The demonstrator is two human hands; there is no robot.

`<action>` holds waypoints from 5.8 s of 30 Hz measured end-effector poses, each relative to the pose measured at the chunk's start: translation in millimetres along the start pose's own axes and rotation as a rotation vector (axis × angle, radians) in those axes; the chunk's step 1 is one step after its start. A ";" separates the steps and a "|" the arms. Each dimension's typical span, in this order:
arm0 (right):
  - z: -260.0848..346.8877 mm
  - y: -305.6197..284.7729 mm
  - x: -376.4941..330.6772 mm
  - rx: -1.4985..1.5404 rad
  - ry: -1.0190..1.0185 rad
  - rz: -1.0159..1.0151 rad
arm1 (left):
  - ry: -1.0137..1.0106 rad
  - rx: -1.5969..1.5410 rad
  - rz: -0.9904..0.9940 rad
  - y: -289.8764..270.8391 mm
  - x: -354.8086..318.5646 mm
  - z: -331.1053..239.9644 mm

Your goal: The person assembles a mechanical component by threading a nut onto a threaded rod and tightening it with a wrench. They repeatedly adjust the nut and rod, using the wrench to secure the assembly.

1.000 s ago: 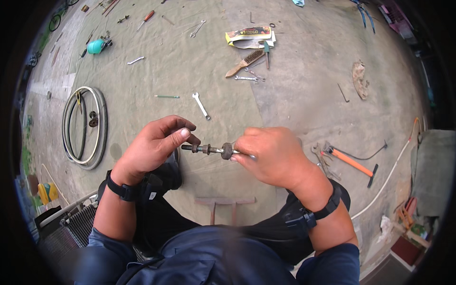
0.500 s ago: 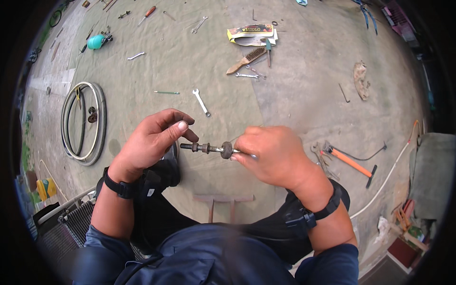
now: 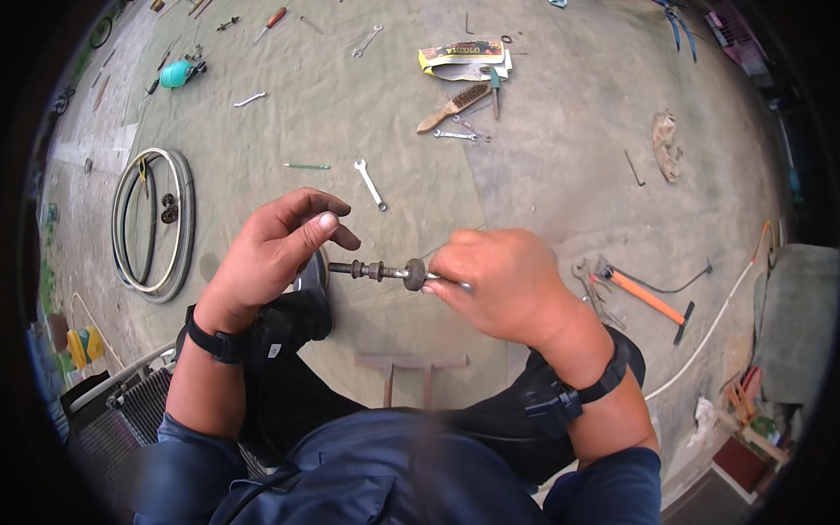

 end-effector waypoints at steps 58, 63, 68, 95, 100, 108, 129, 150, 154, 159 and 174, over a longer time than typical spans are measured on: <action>4.8 -7.9 -1.7 0.025 -0.068 -0.076 | -0.017 0.244 0.176 22.4 0.6 22.9; -0.4 -4.1 -3.1 -0.013 -0.021 -0.041 | -0.049 0.110 0.137 24.3 -4.9 16.4; 0.5 -9.8 -2.6 0.012 -0.048 -0.087 | -0.117 0.024 0.141 23.6 -4.3 16.8; -0.3 -11.7 -4.0 -0.005 -0.036 -0.088 | -0.082 0.071 0.153 30.1 -1.3 22.5; -1.1 -10.7 -4.0 -0.012 -0.032 -0.081 | 0.014 -0.012 0.076 28.3 -0.3 20.5; -2.0 -9.4 -3.6 -0.012 -0.021 -0.071 | -0.044 -0.040 0.080 28.5 -2.7 23.0; -4.1 -9.0 -4.7 -0.018 -0.016 -0.072 | -0.099 0.006 0.135 33.6 -3.8 15.3; -4.8 -7.2 -3.1 0.031 -0.002 -0.045 | 0.072 0.064 0.185 36.8 -4.3 18.1; -6.8 -6.9 -3.1 0.061 -0.002 -0.053 | 0.106 0.076 0.176 36.0 -4.5 15.0; -5.7 -10.8 -1.6 0.124 -0.020 -0.100 | -0.107 -0.004 -0.011 14.0 -3.4 23.5; -23.6 -20.9 -5.9 0.225 0.105 -0.136 | -0.093 -0.695 -0.137 1.2 6.5 41.7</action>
Point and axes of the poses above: each hand's wrist, its own x-axis towards the middle knuckle, its own y-axis out of the palm, z = x × y, the point moved 10 cm from there along x, towards the middle knuckle, and after that the axes turned 1 degree about -x, right-handed, at the moved point
